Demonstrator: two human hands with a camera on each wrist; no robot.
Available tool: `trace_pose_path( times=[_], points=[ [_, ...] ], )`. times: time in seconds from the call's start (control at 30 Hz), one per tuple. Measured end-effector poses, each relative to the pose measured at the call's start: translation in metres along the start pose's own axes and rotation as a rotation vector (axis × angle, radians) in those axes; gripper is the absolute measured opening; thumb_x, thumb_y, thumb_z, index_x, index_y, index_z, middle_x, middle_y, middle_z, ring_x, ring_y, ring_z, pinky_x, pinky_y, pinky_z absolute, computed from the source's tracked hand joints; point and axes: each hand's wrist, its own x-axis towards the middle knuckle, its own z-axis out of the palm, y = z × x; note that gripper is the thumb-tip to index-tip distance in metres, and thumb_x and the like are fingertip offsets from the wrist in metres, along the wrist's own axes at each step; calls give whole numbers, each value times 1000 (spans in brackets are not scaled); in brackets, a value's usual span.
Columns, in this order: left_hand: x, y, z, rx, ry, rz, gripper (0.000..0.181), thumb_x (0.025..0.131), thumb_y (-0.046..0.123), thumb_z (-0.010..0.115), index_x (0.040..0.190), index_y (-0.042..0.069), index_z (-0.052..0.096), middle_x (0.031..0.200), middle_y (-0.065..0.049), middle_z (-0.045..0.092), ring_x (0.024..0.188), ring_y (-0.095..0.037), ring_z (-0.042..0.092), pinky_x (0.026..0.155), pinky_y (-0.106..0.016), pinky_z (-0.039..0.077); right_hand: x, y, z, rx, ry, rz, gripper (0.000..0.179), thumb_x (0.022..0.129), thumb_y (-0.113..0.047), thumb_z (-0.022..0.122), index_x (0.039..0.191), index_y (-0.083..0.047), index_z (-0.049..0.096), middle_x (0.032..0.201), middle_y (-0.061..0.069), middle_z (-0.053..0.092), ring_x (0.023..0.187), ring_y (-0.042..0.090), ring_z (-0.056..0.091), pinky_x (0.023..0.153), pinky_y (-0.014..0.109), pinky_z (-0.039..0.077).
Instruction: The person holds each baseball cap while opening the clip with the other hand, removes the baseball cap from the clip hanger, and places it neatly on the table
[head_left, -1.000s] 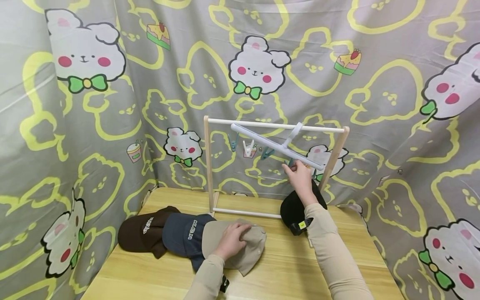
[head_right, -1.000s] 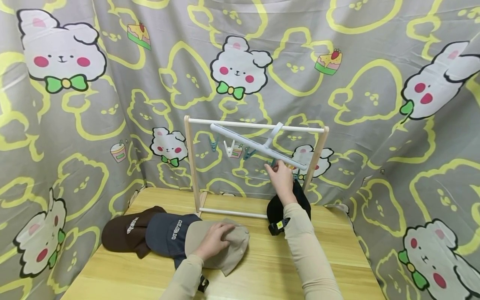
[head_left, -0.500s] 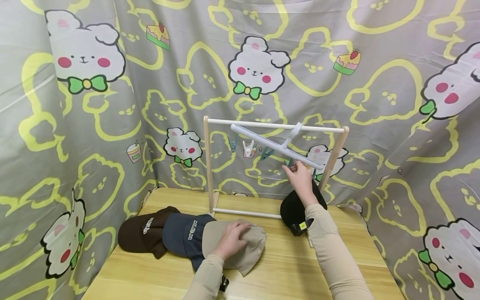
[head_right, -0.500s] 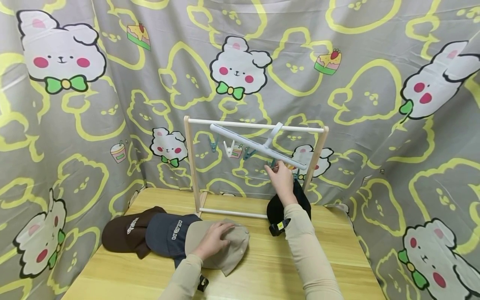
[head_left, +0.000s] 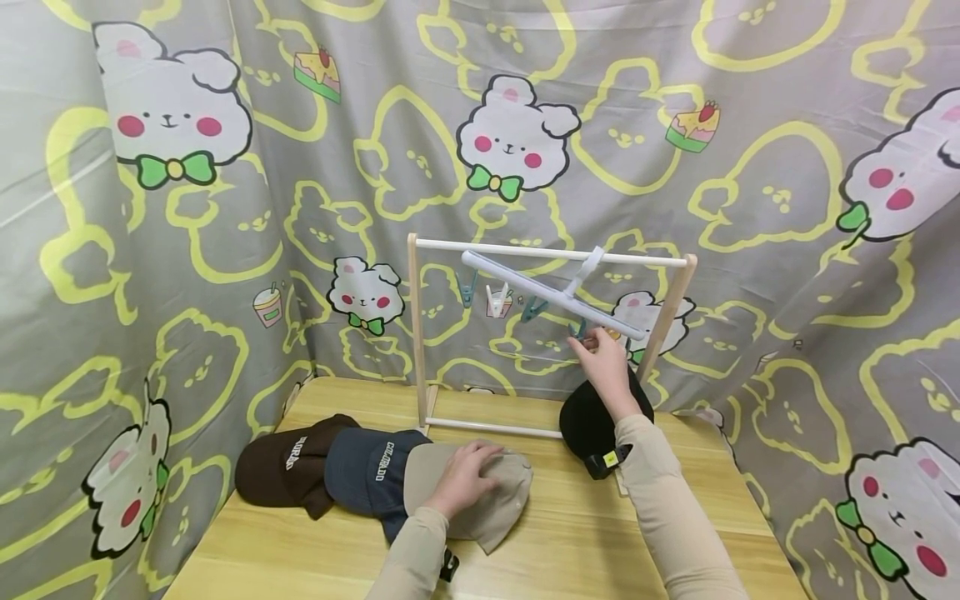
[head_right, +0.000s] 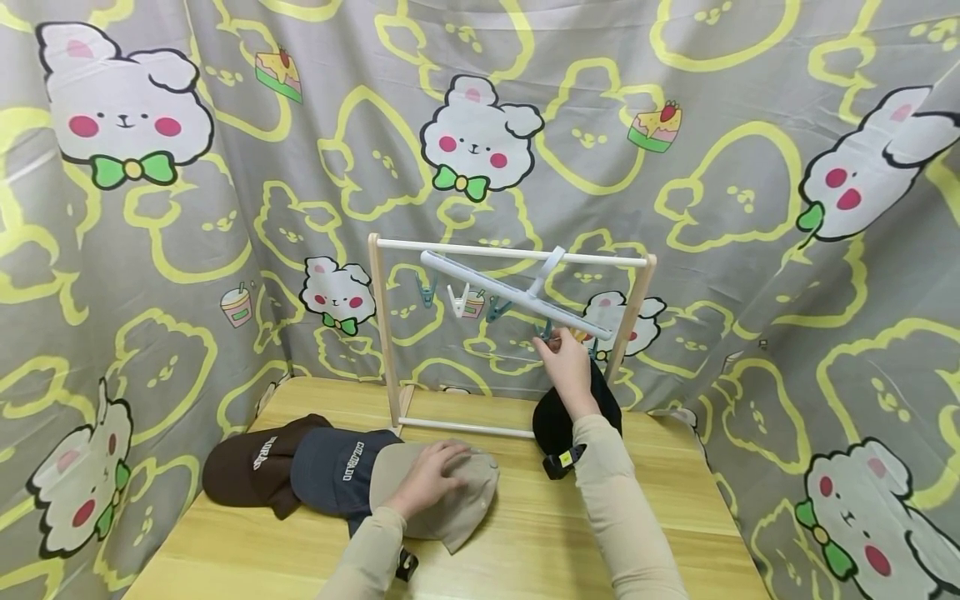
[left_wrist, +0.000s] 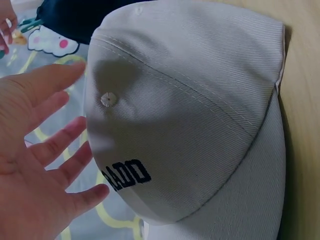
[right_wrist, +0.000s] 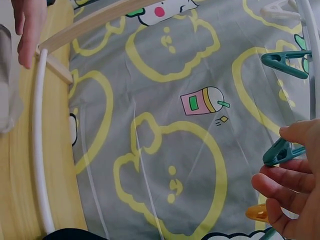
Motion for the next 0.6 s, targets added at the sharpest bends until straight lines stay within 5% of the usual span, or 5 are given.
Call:
trace_pose_path(
  times=[0.6],
  points=[
    [11, 11, -3, -127, -49, -80, 48, 88, 30, 70, 133, 17, 60, 131, -9, 59, 121, -32, 55, 100, -51, 46, -4, 20, -11, -11, 73, -8, 33, 92, -34, 65, 104, -2, 65, 95, 19, 72, 86, 31, 67, 77, 42, 53]
  ],
)
